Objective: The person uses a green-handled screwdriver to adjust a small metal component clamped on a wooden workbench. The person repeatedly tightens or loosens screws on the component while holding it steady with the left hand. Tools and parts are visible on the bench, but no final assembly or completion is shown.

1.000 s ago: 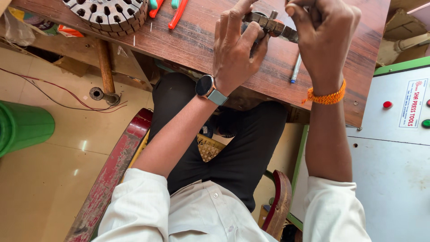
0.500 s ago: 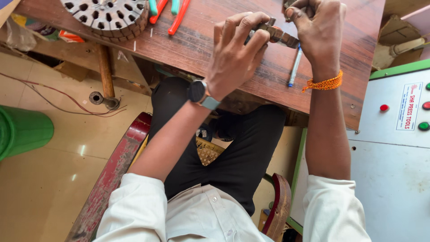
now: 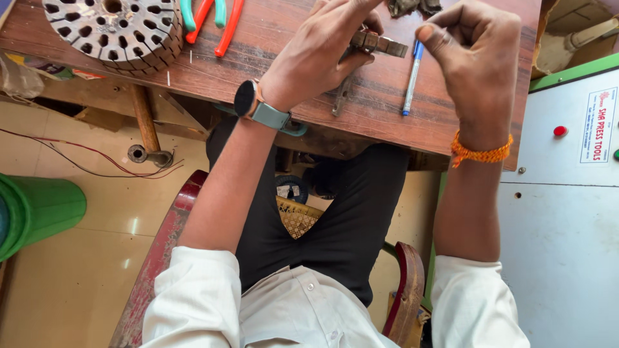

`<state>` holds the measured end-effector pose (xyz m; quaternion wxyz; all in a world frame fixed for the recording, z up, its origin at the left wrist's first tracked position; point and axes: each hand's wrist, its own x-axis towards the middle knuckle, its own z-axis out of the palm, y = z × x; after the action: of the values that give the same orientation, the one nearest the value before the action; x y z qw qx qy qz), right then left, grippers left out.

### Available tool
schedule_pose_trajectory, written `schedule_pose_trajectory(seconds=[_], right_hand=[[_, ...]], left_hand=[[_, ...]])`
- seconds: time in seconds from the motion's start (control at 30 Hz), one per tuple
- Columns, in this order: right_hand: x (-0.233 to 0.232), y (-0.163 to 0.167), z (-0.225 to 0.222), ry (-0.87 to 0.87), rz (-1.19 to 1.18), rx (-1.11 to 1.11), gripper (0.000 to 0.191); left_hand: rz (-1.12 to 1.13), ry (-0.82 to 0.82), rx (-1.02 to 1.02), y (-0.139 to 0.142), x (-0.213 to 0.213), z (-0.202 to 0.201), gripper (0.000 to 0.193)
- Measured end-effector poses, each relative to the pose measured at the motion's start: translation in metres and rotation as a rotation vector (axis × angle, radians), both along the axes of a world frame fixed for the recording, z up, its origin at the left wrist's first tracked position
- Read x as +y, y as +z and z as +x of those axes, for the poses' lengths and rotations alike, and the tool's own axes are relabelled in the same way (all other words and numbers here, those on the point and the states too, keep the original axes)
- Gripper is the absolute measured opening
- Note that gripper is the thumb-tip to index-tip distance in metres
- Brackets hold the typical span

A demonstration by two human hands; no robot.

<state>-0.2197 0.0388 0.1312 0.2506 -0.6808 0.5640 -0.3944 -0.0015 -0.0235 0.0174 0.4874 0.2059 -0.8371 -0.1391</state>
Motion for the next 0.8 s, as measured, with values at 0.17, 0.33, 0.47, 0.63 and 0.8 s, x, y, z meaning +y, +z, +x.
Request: schedule_pose_trajectory(seconds=[0.17,0.33,0.47,0.63,0.8], right_hand=[[0.01,-0.017,0.006,0.111,-0.04,-0.049,0.018],[0.015,-0.037,0.013,0.07,-0.07,-0.134,0.012],[0.019,-0.054,0.018,0.032,-0.158,-0.086,0.009],[0.015,-0.058,0.014,0.075,-0.175,-0.135,0.007],[0.013,-0.054,0.015,0.078,-0.15,-0.126,0.007]], left_hand=[[0.015,-0.007,-0.08,0.001,-0.004,-0.001,0.087],[-0.08,0.031,-0.109,0.011,-0.002,-0.001,0.078],[-0.016,0.002,-0.148,0.015,-0.001,0.001,0.061],[-0.01,-0.017,-0.132,0.015,-0.002,0.001,0.062],[0.024,-0.023,-0.127,0.013,-0.003,0.001,0.062]])
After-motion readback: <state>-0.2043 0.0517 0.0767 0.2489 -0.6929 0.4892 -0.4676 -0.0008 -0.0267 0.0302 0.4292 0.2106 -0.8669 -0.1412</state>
